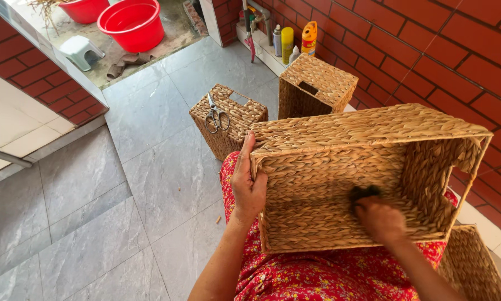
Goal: The person sits on a low stool and wipes woven water-hyacinth storage baskets with a green cloth, first rubbing the inside bottom and corners of a rectangular basket, then turning it to wipe its outer sides and edges. Several other baskets and a pair of scissors rest on the floor nearby.
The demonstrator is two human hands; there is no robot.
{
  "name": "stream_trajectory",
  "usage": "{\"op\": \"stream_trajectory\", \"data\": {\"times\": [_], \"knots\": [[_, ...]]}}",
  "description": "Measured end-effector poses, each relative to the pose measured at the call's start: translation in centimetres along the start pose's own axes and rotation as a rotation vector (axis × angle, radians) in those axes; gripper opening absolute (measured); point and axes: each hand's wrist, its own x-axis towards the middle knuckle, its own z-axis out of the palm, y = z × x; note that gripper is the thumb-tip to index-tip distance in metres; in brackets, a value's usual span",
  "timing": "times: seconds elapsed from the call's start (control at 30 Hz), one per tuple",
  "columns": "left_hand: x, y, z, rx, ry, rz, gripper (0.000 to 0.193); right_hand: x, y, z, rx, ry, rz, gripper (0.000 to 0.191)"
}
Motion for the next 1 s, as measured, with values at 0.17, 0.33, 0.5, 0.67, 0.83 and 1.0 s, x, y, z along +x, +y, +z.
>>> {"op": "stream_trajectory", "data": {"times": [0.17, 0.33, 0.5, 0.67, 0.83, 1.0], "knots": [[0.0, 0.4, -0.1, 0.042, -0.006, -0.011, 0.074, -2.5, -11.0, 1.6, 0.377, 0.131, -0.475, 0.031], [-1.6, 0.6, -0.1, 0.074, -0.034, -0.159, 0.084, -4.0, -16.5, 1.1, 0.461, 0.06, -0.877, 0.037], [-4.0, 0.4, 0.0, 0.121, -0.052, -0.137, 0.084, -3.1, -10.8, 1.3, 0.411, 0.146, -0.798, 0.037], [-5.6, 0.6, -0.6, 0.089, -0.074, -0.139, 0.081, -0.6, 0.4, 0.2, 0.165, 0.199, -0.436, 0.04], [-5.6, 0.4, 0.0, 0.025, -0.067, -0.128, 0.079, 0.7, 6.2, -0.7, 0.008, 0.148, -0.028, 0.046], [-5.4, 0.4, 0.2, 0.043, -0.057, -0.165, 0.079, -0.4, 0.2, 0.1, 0.029, 0.119, -0.056, 0.04]]}}
